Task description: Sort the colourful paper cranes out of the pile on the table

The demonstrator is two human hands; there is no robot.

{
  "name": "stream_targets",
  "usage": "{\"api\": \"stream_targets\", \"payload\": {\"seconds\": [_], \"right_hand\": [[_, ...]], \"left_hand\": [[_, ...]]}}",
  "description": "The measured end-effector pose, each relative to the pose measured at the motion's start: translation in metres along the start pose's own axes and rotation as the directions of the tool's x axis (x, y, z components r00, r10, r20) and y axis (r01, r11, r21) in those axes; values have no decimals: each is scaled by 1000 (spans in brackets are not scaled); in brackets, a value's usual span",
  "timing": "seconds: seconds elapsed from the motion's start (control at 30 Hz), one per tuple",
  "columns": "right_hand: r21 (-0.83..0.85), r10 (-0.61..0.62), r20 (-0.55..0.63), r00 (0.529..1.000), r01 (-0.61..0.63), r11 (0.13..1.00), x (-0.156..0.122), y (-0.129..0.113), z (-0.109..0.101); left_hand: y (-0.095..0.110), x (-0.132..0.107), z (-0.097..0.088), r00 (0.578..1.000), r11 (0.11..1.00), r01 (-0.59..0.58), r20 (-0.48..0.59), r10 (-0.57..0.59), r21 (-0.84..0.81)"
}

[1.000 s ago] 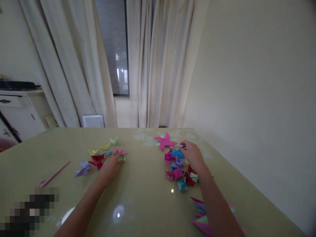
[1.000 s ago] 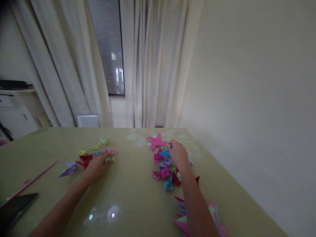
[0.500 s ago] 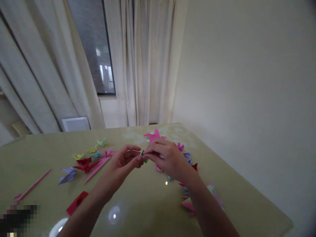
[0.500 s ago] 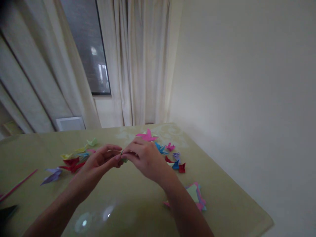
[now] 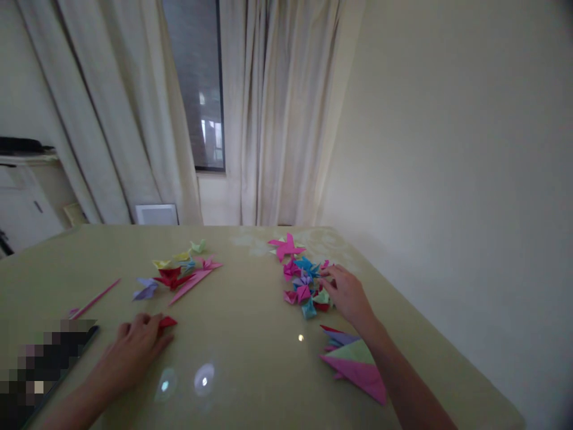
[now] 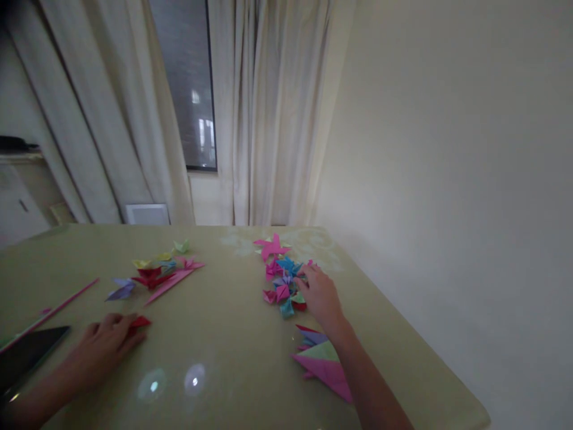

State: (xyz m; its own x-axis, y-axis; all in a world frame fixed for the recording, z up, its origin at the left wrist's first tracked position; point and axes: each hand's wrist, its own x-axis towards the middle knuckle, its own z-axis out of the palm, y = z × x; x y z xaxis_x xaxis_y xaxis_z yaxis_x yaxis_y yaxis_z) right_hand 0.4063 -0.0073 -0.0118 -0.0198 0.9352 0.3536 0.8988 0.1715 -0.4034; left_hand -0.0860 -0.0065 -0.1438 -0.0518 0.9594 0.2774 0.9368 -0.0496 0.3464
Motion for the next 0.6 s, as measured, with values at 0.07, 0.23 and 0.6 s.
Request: {"api": "stream_targets", "payload": {"seconds": [0.07, 0.23, 0.6], "right_hand": [[18, -39, -23, 999, 40, 999, 4, -16, 2], [165, -274, 13, 962, 269, 949, 21, -90, 11], [463, -597, 178, 782, 469, 752, 13, -143, 29]], "left_hand": [[-1, -2, -1, 996, 996, -46, 68, 51, -73], [45, 5, -14, 969, 938, -111, 173, 175, -328], [169, 10, -64, 876, 377, 119, 276, 396, -919]]}}
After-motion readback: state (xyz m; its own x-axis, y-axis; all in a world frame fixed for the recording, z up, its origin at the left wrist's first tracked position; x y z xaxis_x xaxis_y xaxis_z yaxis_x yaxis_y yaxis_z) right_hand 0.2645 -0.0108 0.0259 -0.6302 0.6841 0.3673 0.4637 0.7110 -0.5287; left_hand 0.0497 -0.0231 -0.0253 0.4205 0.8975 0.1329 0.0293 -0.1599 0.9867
